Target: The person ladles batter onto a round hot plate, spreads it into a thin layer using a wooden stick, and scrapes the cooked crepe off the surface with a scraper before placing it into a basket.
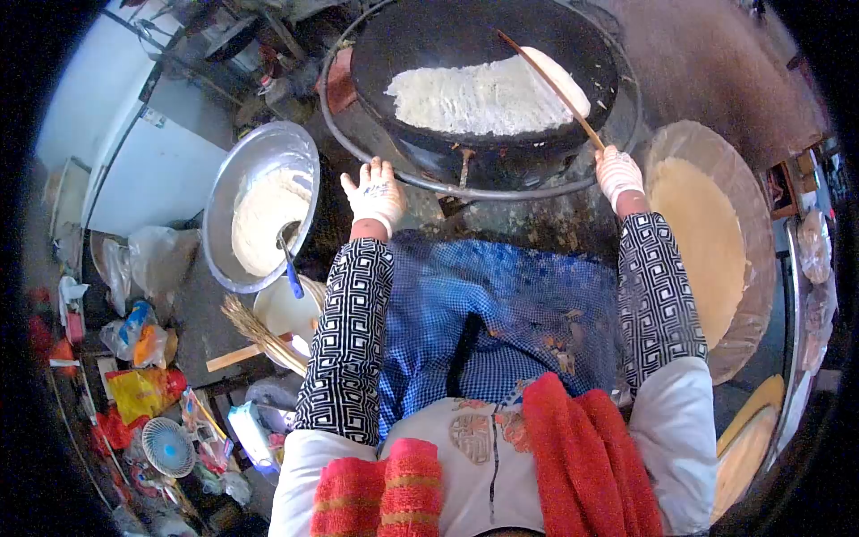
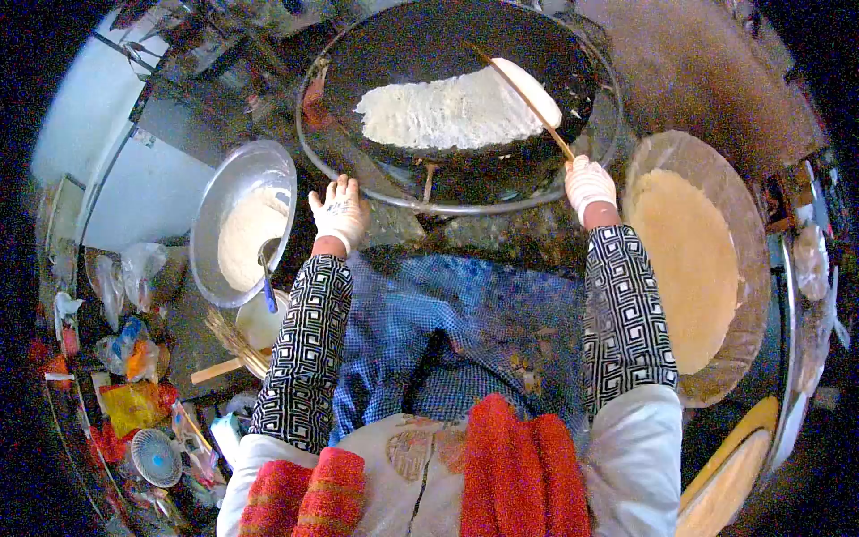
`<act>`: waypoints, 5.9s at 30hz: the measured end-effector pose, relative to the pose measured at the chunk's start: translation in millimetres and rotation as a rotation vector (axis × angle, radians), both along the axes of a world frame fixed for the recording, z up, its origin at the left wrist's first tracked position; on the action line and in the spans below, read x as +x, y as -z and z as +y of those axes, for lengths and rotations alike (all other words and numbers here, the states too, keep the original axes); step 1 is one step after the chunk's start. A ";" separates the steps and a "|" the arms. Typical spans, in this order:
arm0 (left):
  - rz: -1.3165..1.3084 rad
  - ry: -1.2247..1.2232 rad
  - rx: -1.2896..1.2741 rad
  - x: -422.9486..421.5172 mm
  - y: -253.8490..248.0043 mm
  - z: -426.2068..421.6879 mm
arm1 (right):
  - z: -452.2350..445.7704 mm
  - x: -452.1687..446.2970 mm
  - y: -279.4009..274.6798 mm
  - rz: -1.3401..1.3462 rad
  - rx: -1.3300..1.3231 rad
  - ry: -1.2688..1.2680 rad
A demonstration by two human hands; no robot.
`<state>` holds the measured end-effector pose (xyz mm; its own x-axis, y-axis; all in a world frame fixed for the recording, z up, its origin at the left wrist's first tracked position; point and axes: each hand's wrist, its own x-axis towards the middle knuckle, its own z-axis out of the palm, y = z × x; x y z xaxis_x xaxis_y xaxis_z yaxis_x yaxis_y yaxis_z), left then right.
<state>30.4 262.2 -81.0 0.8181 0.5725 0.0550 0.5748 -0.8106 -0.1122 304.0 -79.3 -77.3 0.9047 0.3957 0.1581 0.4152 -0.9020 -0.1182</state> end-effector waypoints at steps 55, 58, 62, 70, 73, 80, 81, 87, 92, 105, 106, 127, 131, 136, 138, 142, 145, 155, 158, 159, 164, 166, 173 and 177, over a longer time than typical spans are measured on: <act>0.019 -0.027 -0.089 -12.1 -24.4 25.7 | 16.5 -17.1 -13.8 0.007 -0.011 -0.030; 0.046 -0.053 -0.070 -11.0 -57.0 4.9 | 27.6 -38.9 -34.6 -0.028 -0.009 -0.165; -0.025 0.228 -0.220 1.7 -44.1 -66.4 | 27.0 -16.3 7.2 -0.028 -0.109 -0.104; -0.185 0.292 0.026 -18.0 -3.8 -95.2 | 33.7 -49.4 0.4 -0.071 -0.037 -0.294; -0.103 0.289 0.039 -17.1 0.9 -79.7 | 26.7 -15.7 2.8 -0.024 -0.001 -0.047; -0.108 0.233 0.055 -16.4 28.3 -41.6 | 57.4 -36.2 -2.7 0.008 -0.059 -0.100; -0.103 0.224 0.052 -16.0 34.3 -35.3 | 52.4 -20.9 6.3 0.002 -0.044 -0.028; -0.032 0.185 -0.056 -24.0 11.2 -9.7 | 73.9 -55.4 -35.8 0.133 0.025 -0.099; -0.079 0.140 0.014 -21.6 21.6 7.3 | 38.2 -20.8 -1.6 -0.021 -0.027 -0.016; 0.093 -0.040 -0.075 -15.2 -27.6 19.6 | 23.4 -30.4 -22.5 -0.060 -0.004 -0.187; 0.088 -0.055 -0.084 -15.6 -33.6 19.0 | 22.1 -48.6 -29.4 0.000 -0.038 -0.232; -0.136 0.267 0.134 -10.9 4.7 -75.3 | -5.6 -27.1 4.8 0.100 -0.165 -0.242; -0.066 0.198 0.038 -13.4 -13.9 -60.6 | -8.4 -0.3 -9.8 0.041 -0.037 -0.025; -0.148 0.150 -0.006 -11.9 -11.9 -43.6 | 9.6 -16.2 -10.4 0.043 -0.125 -0.168; -0.093 0.116 -0.004 -7.6 -3.3 -33.7 | 2.5 0.5 -3.2 0.095 -0.067 -0.020; -0.055 0.116 0.006 -10.2 -2.1 -13.8 | 12.2 -6.9 -24.8 0.047 0.028 -0.065; -0.149 0.092 -0.012 -10.2 -4.8 -10.3 | 4.6 -31.8 -11.6 0.180 0.043 -0.178; -0.133 0.058 -0.118 -2.8 -83.3 -77.3 | -29.5 -28.5 -27.8 -0.026 -0.095 -0.209; -0.114 0.270 -0.205 9.2 -76.6 -149.4 | -40.9 3.7 -8.1 -0.019 -0.054 -0.030; -0.058 0.316 -0.201 9.6 -64.7 -166.3 | -39.0 12.0 0.7 -0.093 -0.059 -0.080; -0.140 0.289 0.097 9.2 -2.6 -165.3 | -22.4 -37.0 -16.4 -0.040 -0.043 -0.289; -0.178 0.301 0.112 7.1 -0.4 -155.5 | -38.3 -25.0 13.7 -0.003 -0.024 -0.211; -0.093 0.257 0.081 4.1 -5.2 -126.2 | -16.4 -17.1 -17.6 -0.017 -0.006 -0.128; -0.187 0.228 0.141 0.9 -1.2 -110.7 | -36.2 16.9 25.4 -0.051 -0.092 -0.175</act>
<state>31.3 151.5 -79.8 0.8924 0.3517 0.2826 0.4016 -0.9047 -0.1422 321.0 -115.4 -102.7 0.8124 0.5611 0.1584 0.5700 -0.8215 -0.0134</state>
